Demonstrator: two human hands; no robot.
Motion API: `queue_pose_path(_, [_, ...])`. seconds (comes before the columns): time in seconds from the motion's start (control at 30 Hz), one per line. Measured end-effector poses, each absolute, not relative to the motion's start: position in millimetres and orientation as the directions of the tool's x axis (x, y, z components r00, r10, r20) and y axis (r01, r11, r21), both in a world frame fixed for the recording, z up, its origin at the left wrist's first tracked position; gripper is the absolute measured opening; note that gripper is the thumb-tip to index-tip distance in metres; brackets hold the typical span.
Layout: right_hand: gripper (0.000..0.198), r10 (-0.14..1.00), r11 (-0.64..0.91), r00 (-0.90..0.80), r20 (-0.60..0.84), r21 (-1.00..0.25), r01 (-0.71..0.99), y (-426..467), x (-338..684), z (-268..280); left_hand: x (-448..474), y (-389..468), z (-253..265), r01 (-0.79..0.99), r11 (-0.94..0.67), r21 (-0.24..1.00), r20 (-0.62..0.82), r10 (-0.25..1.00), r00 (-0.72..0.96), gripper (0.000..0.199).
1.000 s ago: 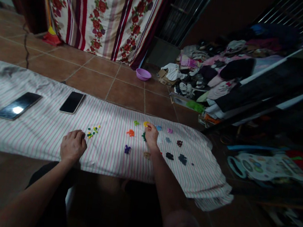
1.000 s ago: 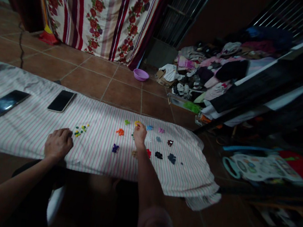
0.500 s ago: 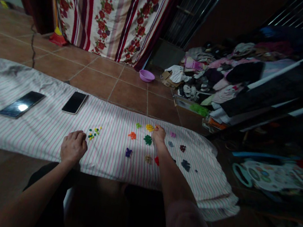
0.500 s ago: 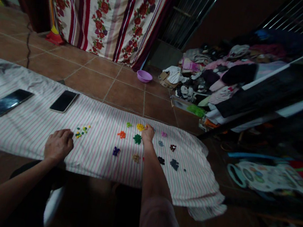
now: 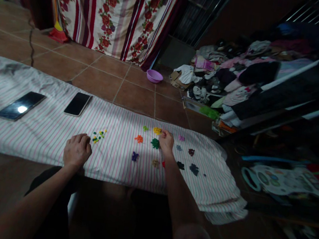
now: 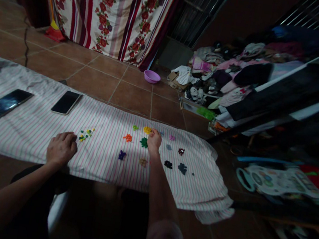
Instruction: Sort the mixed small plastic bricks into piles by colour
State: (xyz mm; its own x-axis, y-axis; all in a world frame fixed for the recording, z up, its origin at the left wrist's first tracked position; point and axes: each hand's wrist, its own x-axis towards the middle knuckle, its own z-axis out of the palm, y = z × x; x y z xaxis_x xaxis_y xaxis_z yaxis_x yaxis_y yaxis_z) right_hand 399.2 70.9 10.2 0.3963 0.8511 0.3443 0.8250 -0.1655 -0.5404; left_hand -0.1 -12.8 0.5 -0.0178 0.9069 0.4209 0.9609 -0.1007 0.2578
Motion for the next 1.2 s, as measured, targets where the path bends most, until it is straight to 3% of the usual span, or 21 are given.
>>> queue_pose_path(0.13, [0.030, 0.853, -0.070, 0.337, 0.399, -0.551, 0.832, 5, 387, 7, 0, -13, 1, 0.956, -0.100, 0.277, 0.413, 0.910, -0.024, 0.022])
queue_pose_path(0.37, [0.023, 0.906, 0.040, 0.141, 0.399, -0.413, 0.910, -74, 365, -23, 0, -15, 1, 0.959, -0.094, 0.268, 0.423, 0.906, -0.030, 0.025])
queue_pose_path(0.97, [0.021, 0.818, 0.144, 0.116, 0.564, -0.396, 0.907, -78, 328, -36, 1, -16, 2, 0.969, -0.069, 0.237, 0.417, 0.908, -0.038, 0.029])
queue_pose_path(1.2, [0.020, 0.837, 0.154, 0.118, 0.535, -0.436, 0.887, -78, 323, -32, 1, -17, 5, 0.960, -0.073, 0.269, 0.387, 0.921, -0.039, 0.028])
